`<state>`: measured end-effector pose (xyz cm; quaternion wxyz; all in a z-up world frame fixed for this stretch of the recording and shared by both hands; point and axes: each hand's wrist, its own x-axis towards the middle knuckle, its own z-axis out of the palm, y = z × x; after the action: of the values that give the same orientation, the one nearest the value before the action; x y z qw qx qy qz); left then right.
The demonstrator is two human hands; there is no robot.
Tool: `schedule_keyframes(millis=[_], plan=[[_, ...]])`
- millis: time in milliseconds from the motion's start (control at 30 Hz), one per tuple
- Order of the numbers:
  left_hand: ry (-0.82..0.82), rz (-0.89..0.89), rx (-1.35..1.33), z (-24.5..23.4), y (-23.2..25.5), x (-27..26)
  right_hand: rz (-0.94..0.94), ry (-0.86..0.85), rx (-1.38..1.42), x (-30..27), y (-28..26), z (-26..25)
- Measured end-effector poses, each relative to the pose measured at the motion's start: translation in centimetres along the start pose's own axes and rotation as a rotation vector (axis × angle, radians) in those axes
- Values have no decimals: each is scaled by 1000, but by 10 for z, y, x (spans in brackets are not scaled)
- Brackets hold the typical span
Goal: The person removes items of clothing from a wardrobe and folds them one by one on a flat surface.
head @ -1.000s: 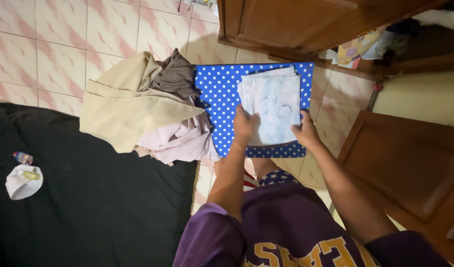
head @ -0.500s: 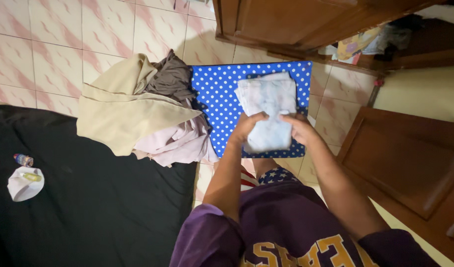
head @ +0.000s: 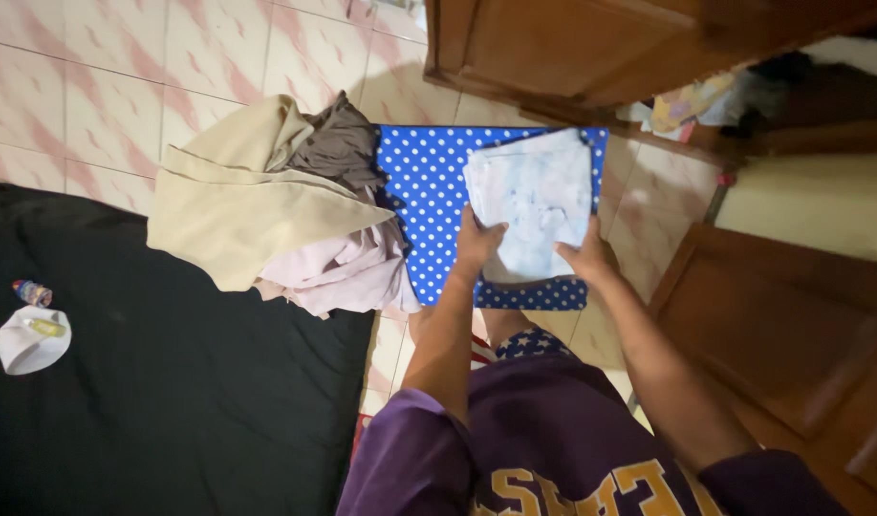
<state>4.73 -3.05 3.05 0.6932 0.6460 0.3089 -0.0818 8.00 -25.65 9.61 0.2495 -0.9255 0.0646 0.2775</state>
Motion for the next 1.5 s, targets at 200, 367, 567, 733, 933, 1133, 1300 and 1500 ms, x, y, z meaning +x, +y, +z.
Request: schedule_keyframes(millis=[200, 367, 567, 733, 933, 1133, 1300, 1500], plan=[[218, 84, 106, -4, 3, -19, 433, -526, 474, 5, 17, 15], [357, 333, 485, -4, 36, -40, 266, -49, -195, -11, -15, 13], [-170, 555, 1134, 10, 40, -77, -485, 179, -650, -16, -70, 32], [-202, 423, 1081, -21, 33, -87, -429, -5, -550, -14, -82, 31], [22, 306, 587, -137, 95, -121, -533, 157, -550, -9, -138, 65], [427, 542, 81, -262, 95, -131, -923, 33, -391, -46, -292, 129], [783, 161, -108, -362, 19, -118, -1274, -85, -436, -124, -412, 185], [655, 223, -67, -422, -49, -116, -1247, -83, -872, -143, -450, 240]])
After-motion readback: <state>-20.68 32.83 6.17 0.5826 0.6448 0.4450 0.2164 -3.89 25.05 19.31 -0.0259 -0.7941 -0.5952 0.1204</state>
